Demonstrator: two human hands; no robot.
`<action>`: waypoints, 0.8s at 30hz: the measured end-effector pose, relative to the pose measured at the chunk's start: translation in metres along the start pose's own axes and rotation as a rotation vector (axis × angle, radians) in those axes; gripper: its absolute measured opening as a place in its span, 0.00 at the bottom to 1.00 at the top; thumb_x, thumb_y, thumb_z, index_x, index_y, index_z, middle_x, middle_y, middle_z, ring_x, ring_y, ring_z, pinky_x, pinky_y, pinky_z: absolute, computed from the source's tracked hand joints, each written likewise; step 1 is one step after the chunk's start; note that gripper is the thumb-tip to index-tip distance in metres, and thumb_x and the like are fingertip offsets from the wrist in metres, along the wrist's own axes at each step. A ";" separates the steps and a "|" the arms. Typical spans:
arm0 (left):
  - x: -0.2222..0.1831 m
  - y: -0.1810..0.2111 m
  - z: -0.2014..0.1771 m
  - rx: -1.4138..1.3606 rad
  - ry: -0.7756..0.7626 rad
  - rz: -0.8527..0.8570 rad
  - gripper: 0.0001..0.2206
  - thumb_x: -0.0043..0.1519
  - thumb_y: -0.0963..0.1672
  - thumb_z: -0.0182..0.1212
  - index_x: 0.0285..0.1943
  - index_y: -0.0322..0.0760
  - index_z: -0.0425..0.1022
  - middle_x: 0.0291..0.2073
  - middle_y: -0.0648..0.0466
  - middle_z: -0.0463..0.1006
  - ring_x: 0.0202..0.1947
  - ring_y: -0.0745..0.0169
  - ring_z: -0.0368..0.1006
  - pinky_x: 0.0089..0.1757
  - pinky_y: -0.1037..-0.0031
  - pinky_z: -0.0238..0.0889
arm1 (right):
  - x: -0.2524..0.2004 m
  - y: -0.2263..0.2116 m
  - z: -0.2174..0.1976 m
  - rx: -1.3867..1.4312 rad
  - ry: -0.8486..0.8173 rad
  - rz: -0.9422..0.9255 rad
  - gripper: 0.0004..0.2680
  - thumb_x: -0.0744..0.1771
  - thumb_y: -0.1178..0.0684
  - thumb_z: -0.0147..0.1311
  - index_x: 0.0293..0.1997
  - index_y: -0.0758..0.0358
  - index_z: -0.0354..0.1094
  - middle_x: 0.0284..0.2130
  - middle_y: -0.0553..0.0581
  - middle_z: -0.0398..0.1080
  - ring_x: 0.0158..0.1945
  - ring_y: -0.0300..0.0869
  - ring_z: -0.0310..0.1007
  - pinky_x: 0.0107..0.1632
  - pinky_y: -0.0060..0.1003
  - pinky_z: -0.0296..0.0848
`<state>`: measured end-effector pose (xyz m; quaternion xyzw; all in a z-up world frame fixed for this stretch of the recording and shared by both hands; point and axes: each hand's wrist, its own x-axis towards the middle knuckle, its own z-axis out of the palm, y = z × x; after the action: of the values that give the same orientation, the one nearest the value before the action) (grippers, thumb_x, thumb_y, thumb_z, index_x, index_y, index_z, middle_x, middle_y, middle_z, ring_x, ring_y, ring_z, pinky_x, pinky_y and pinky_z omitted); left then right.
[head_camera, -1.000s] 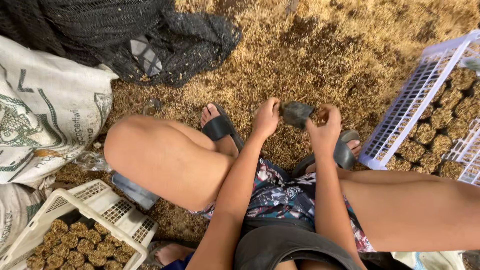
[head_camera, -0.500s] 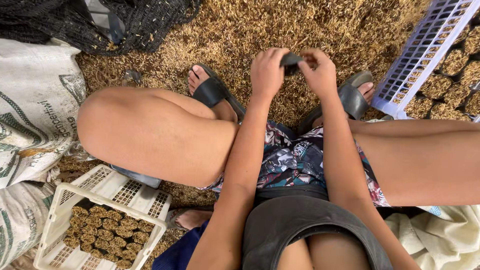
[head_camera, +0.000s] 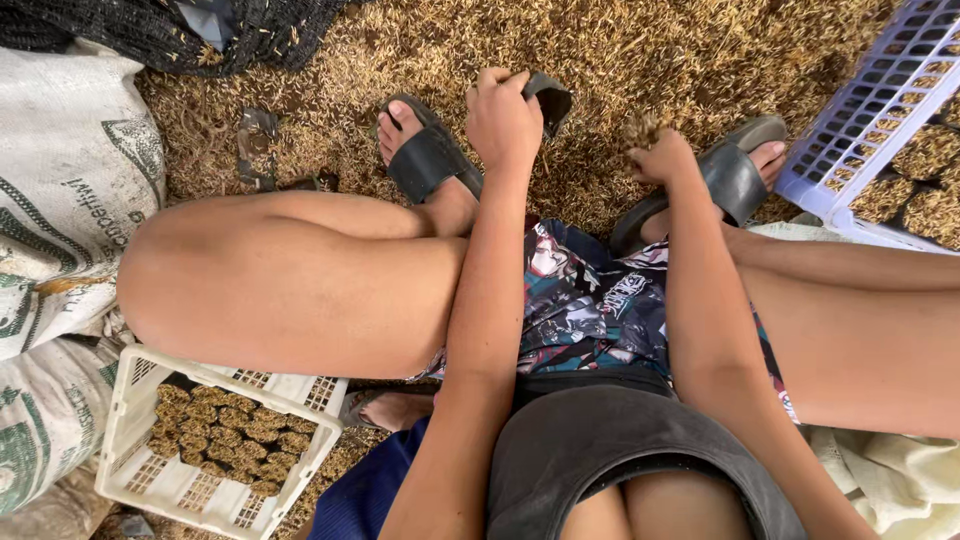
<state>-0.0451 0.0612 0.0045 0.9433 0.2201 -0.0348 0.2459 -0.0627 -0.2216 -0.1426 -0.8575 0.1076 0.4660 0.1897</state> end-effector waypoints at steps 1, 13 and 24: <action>0.003 0.002 -0.002 -0.001 0.007 -0.001 0.14 0.52 0.43 0.71 0.48 0.47 0.85 0.47 0.57 0.76 0.45 0.51 0.73 0.42 0.63 0.71 | -0.004 -0.005 -0.008 0.184 0.026 -0.076 0.15 0.68 0.49 0.60 0.46 0.78 0.70 0.36 0.69 0.78 0.35 0.50 0.81 0.39 0.43 0.79; 0.004 -0.011 -0.001 -0.139 0.088 -0.015 0.14 0.63 0.42 0.64 0.57 0.51 0.77 0.50 0.54 0.75 0.44 0.49 0.79 0.41 0.61 0.73 | -0.048 -0.077 -0.022 0.347 0.171 -0.265 0.10 0.71 0.50 0.54 0.52 0.67 0.73 0.30 0.58 0.77 0.33 0.41 0.80 0.37 0.39 0.76; 0.008 -0.011 -0.015 -0.179 0.115 0.017 0.19 0.63 0.41 0.62 0.62 0.51 0.68 0.57 0.54 0.72 0.45 0.57 0.81 0.37 0.69 0.76 | -0.045 -0.091 -0.009 0.169 0.297 -0.695 0.09 0.68 0.55 0.57 0.52 0.65 0.74 0.41 0.65 0.78 0.42 0.53 0.79 0.46 0.45 0.75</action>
<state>-0.0436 0.0801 0.0108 0.9200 0.2278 0.0411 0.3162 -0.0475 -0.1426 -0.0798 -0.8823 -0.1252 0.2341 0.3886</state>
